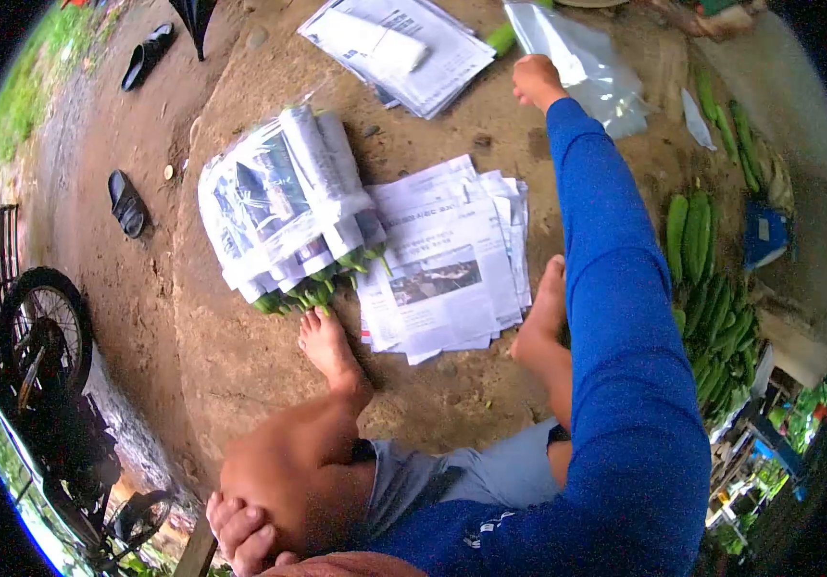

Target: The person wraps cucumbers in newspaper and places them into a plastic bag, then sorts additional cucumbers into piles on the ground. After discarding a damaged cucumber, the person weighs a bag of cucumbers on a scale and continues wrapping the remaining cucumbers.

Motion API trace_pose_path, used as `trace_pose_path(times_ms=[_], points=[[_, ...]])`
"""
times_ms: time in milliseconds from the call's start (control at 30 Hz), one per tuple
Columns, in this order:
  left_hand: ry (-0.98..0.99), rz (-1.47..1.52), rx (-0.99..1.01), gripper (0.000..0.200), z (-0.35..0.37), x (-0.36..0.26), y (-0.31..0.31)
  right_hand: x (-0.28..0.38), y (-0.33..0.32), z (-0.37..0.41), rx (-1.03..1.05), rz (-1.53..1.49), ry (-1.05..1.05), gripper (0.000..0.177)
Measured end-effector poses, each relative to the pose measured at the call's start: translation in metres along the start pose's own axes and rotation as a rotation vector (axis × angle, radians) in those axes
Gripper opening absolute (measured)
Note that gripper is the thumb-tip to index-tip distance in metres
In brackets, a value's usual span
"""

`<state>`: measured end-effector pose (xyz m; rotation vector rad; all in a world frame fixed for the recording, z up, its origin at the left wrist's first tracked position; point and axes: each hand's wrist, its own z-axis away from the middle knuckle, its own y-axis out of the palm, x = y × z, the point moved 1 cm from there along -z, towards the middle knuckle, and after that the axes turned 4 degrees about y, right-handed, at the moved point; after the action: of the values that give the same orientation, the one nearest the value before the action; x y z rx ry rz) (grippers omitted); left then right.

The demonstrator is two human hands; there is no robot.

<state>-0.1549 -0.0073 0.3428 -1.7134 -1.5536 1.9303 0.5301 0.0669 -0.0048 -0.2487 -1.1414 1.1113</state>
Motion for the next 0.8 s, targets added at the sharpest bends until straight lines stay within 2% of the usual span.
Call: trace_pose_path(times_ms=[33, 67, 133, 167, 267, 367, 467, 500, 600, 633, 733, 767, 800], points=[[0.004, -0.003, 0.036, 0.036, 0.001, 0.005, -0.006, 0.007, 0.009, -0.008, -0.049, 0.002, 0.020, 0.037], [0.008, -0.005, 0.072, 0.036, 0.002, 0.011, -0.012, 0.013, 0.012, -0.017, -0.059, 0.016, 0.041, 0.042], [-0.015, 0.019, 0.013, 0.035, -0.001, 0.020, -0.010, 0.022, 0.015, -0.030, -0.080, 0.057, 0.087, 0.054], [-0.024, 0.031, -0.028, 0.034, -0.002, 0.024, -0.008, 0.024, 0.018, -0.034, -0.086, 0.078, 0.075, 0.067], [-0.024, 0.049, -0.116, 0.032, -0.002, 0.031, -0.002, 0.047, 0.020, -0.022, -0.089, 0.334, -0.002, 0.070], [-0.021, 0.048, -0.175, 0.030, -0.004, 0.034, 0.002, 0.047, 0.033, -0.031, -0.108, 0.356, -0.051, 0.070], [0.000, 0.054, -0.215, 0.029, -0.007, 0.037, 0.006, 0.047, 0.034, -0.033, -0.107, 0.238, -0.012, 0.066], [0.012, 0.052, -0.215, 0.029, -0.008, 0.039, 0.007, 0.052, 0.035, -0.032, -0.120, 0.163, 0.053, 0.059], [0.026, 0.048, -0.212, 0.029, -0.012, 0.036, 0.010, 0.033, 0.040, -0.066, -0.147, -0.106, 0.190, 0.055], [0.028, 0.039, -0.205, 0.030, -0.013, 0.036, 0.012, 0.030, 0.038, -0.069, -0.134, -0.251, 0.266, 0.046], [0.042, 0.025, -0.220, 0.031, -0.015, 0.032, 0.015, 0.003, 0.015, -0.076, 0.255, -0.710, 0.238, 0.036], [0.025, 0.018, -0.179, 0.033, -0.014, 0.028, 0.012, -0.001, 0.002, -0.066, 0.270, -0.757, 0.255, 0.028], [0.008, 0.001, -0.159, 0.034, -0.014, 0.026, 0.011, -0.004, -0.010, -0.055, 0.338, -0.772, 0.245, 0.028]])
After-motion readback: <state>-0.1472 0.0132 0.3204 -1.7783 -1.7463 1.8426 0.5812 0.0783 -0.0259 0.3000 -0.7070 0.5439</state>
